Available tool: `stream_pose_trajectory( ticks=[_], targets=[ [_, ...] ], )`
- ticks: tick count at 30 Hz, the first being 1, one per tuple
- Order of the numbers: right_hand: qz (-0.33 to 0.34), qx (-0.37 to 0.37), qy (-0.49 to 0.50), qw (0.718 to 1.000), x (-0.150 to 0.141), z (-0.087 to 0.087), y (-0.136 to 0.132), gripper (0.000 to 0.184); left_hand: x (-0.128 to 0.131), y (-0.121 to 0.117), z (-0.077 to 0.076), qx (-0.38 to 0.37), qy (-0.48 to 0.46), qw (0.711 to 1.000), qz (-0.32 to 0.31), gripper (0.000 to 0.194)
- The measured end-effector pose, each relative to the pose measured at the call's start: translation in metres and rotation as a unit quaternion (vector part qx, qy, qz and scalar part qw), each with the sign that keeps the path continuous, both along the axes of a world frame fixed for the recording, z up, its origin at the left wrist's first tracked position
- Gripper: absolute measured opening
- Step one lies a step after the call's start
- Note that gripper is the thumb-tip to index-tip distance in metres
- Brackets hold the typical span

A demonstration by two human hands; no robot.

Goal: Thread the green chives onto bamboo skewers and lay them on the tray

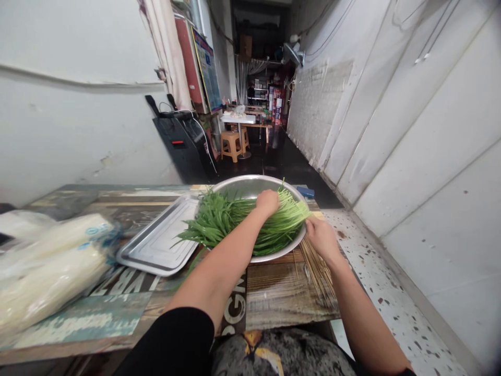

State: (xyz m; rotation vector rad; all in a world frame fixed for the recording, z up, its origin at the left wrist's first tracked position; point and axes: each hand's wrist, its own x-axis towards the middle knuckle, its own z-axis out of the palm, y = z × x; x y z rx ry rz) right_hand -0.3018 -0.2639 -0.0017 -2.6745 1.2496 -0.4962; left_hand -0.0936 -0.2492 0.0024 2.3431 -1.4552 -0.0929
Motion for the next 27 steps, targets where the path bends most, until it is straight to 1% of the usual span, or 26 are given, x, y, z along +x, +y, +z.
stream_pose_trajectory(
  ticks=[2, 4, 7, 10, 13, 16, 22, 27],
  targets=[
    [-0.001, 0.002, -0.001, 1.000, 0.000, 0.000, 0.000, 0.032, 0.001, 0.000, 0.000, -0.049, 0.059, 0.997, -0.002, 0.019],
    [-0.001, 0.002, 0.000, 1.000, 0.001, 0.000, 0.000, 0.032, 0.002, -0.001, -0.002, -0.089, 0.143, 0.985, -0.021, 0.024],
    [0.001, 0.001, 0.002, 1.000, 0.001, 0.001, 0.000, 0.032, 0.004, -0.003, -0.008, -0.128, 0.271, 0.953, -0.049, 0.026],
    [0.005, -0.002, -0.005, 1.000, 0.000, 0.000, 0.000, 0.032, 0.004, -0.005, -0.013, -0.161, 0.338, 0.927, -0.031, 0.025],
    [0.011, -0.004, -0.012, 1.000, 0.000, -0.001, 0.000, 0.032, 0.002, -0.005, -0.012, -0.176, 0.364, 0.915, -0.015, 0.024],
    [0.010, -0.003, -0.007, 1.000, 0.000, 0.000, 0.000, 0.033, -0.001, -0.003, -0.009, -0.184, 0.372, 0.910, -0.013, 0.021],
    [0.008, -0.007, 0.006, 1.000, 0.000, 0.003, 0.000, 0.033, -0.003, -0.004, -0.009, -0.190, 0.347, 0.918, -0.018, 0.017],
    [0.013, -0.008, 0.005, 1.000, 0.000, 0.002, 0.000, 0.033, -0.002, -0.006, -0.011, -0.199, 0.346, 0.917, -0.013, 0.017]
  ],
)
